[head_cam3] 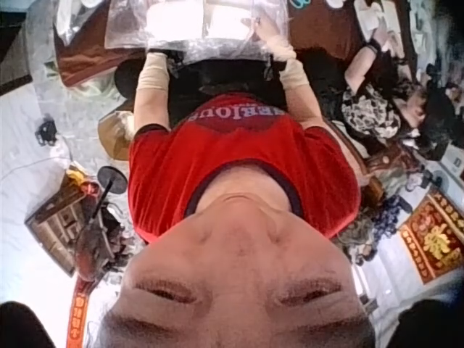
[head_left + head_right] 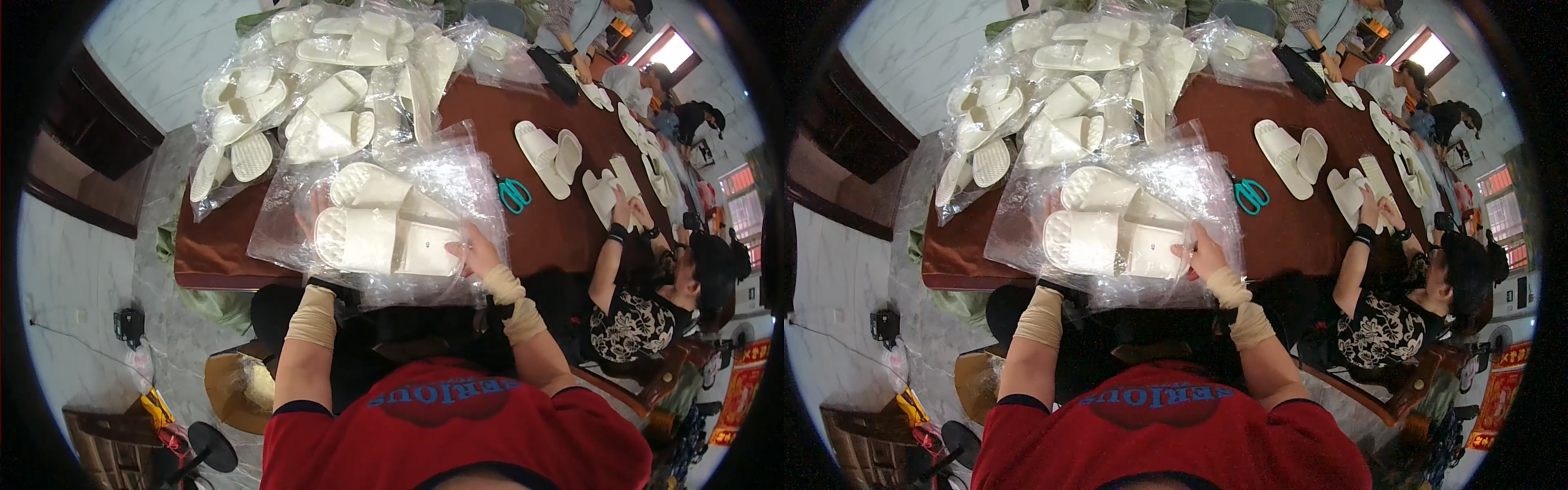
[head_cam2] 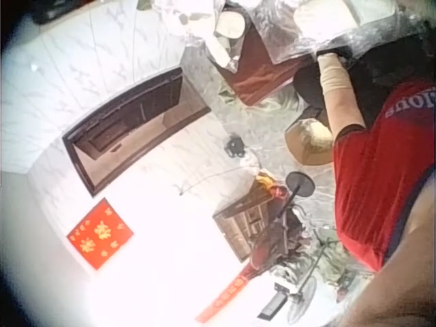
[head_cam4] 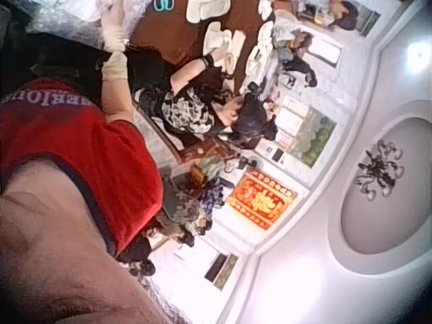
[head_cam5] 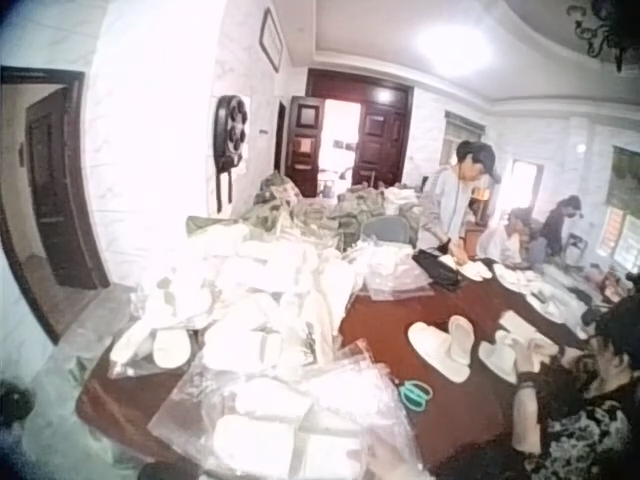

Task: Sort and pack white indoor slippers into clear plastic bags.

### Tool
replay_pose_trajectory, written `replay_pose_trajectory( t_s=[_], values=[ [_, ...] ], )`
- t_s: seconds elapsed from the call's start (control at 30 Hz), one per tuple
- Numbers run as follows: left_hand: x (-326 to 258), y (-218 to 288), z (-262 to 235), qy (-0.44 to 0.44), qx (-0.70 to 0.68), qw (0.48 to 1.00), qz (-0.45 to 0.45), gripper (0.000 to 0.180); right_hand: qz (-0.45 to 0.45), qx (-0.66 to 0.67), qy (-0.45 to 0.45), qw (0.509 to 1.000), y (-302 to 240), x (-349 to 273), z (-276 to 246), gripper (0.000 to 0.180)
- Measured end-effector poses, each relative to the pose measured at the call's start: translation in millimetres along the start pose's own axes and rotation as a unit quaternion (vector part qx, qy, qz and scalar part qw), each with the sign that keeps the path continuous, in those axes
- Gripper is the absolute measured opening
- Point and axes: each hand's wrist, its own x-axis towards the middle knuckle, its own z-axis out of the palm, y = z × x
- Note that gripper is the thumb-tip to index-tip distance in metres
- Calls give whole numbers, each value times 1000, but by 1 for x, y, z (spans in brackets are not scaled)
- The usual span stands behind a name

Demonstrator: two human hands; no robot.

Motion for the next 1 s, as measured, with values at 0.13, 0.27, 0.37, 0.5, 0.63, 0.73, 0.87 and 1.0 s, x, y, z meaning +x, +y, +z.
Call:
replay_pose_trajectory(
  t_s=[0.13, 0.27, 0.37, 0.5, 0.63, 0.73, 0.87, 1.0],
  values=[
    [-1, 8, -4, 6, -12, 1000, 4, 63, -28, -80, 22, 996, 12, 24, -11, 76],
    [-8, 12, -11, 20, -17, 1000, 5, 63, -214, -20, 132, 968, 34, 41, 7, 69],
    [-19, 3, -14, 20, -20, 1000, 1, 64, -136, 13, -57, 989, 11, 28, 11, 59],
    [-6, 5, -24, 28, -20, 999, -7, 64, -214, 179, -27, 960, 8, 43, -26, 44],
    [5, 23, -45, 6, -72, 996, -43, 67, -106, 237, -110, 959, 7, 55, -96, 39],
    [9, 18, -61, -16, -199, 978, -53, 67, -81, 212, -98, 969, 40, 76, -109, 38],
    [5, -36, -53, -39, -309, 950, 0, 67, -103, 317, -74, 940, 39, 67, -107, 39],
    [11, -8, -80, -98, -184, 978, 1, 64, -163, 336, -37, 927, 33, 55, -136, 35]
  ],
)
